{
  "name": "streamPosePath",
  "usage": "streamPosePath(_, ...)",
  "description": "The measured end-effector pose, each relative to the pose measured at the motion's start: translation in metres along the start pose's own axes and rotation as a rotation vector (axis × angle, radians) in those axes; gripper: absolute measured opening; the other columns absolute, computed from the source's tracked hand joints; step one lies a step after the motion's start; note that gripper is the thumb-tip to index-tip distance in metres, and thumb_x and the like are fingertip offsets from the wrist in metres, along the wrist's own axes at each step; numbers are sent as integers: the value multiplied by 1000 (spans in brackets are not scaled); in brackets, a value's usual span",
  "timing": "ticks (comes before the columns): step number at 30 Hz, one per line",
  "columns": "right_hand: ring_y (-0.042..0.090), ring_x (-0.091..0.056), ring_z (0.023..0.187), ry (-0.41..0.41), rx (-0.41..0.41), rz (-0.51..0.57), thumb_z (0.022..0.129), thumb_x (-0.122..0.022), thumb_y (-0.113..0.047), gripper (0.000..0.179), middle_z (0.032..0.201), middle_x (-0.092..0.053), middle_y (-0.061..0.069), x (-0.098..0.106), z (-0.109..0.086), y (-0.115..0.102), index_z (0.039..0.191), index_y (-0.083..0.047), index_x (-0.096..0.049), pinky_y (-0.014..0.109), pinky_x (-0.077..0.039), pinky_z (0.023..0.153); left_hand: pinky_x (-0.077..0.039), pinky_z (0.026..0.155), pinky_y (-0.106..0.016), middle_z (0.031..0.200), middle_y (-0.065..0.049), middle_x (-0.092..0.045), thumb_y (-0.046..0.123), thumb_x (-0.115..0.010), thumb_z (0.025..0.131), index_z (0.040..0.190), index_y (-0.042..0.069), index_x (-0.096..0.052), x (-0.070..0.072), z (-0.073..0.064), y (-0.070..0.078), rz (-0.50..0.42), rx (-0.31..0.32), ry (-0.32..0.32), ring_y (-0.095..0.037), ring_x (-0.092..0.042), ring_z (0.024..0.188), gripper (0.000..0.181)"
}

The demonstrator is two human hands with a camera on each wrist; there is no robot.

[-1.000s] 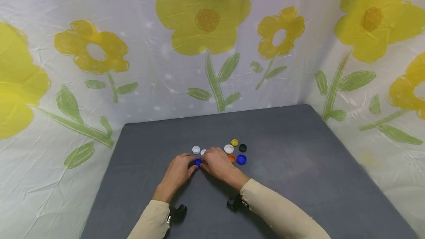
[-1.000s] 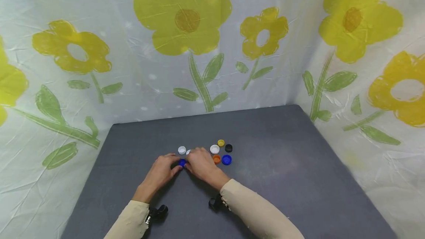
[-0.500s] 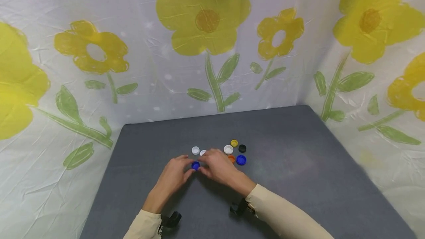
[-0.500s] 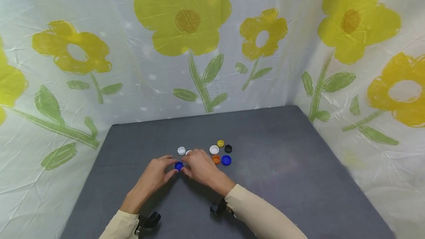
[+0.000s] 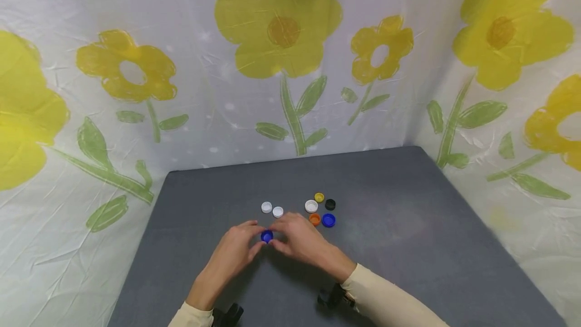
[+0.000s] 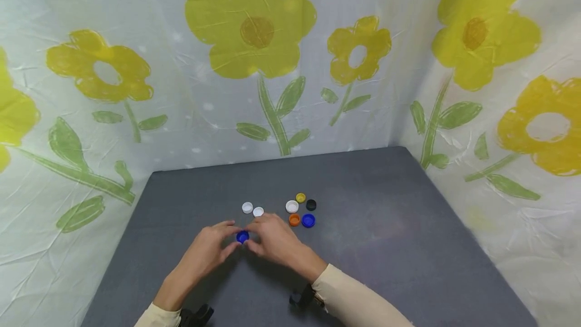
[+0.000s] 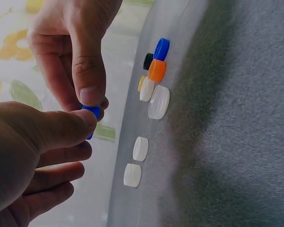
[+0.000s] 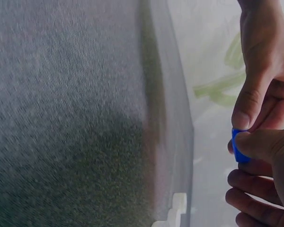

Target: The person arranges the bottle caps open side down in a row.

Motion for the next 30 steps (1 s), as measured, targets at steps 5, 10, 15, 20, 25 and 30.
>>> streamPosePath(5, 10, -67, 98, 2, -14, 64, 89, -75, -32, 25, 101, -75, -8, 2, -6, -3, 108, -17, -77, 32, -52, 92, -57, 86, -44, 102, -2, -77, 16, -88, 76, 104, 11, -76, 5, -9, 4, 2, -22, 27, -25, -72, 105, 31)
streamPosePath(10, 7, -67, 97, -8, -72, 158, 90, -75, -33, 24, 101, -75, -10, 2, -11, 0, 109, -18, -76, 30, -51, 90, -57, 86, -44, 104, -4, -77, 13, -90, 72, 107, 10, -76, 13, -18, 7, -3, -56, 111, -25, -73, 101, 37)
streamPosePath(15, 9, -69, 93, -16, -115, 252, 89, -74, -33, 23, 98, -74, -11, 0, -14, 1, 107, -19, -76, 24, -51, 83, -58, 83, -40, 103, -4, -76, 12, -91, 71, 106, 10, -76, 15, -27, 11, -17, -91, 158, -22, -73, 99, 39)
streamPosePath(20, 7, -67, 91, -37, -138, 379, 91, -73, -31, 18, 95, -73, -13, -2, -16, 0, 105, -21, -77, 29, -54, 81, -59, 83, -37, 102, 0, -77, 13, -91, 72, 105, 12, -77, 14, -33, 15, -45, -98, 181, -18, -73, 98, 36)
streamPosePath(25, 1, -66, 91, -85, -200, 521, 94, -69, -34, 17, 95, -71, -18, -5, -20, 1, 105, -24, -76, 36, -55, 84, -59, 82, -34, 99, -1, -77, 10, -89, 74, 101, 10, -78, 12, -35, 15, -89, -125, 226, -17, -74, 95, 29)
streamPosePath(30, -3, -64, 94, -113, -248, 608, 97, -64, -39, 22, 99, -73, -18, -11, -23, 2, 108, -24, -76, 37, -56, 87, -58, 79, -28, 96, -1, -78, 6, -88, 73, 97, 9, -78, 12, -38, 13, -154, -100, 260, -15, -75, 90, 26)
Point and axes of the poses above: each hand's wrist, its own z-axis towards the middle knuckle, its own x-axis out of the back of the hand, y = z × x, the point moved 6 cm from there along z, towards the middle knuckle
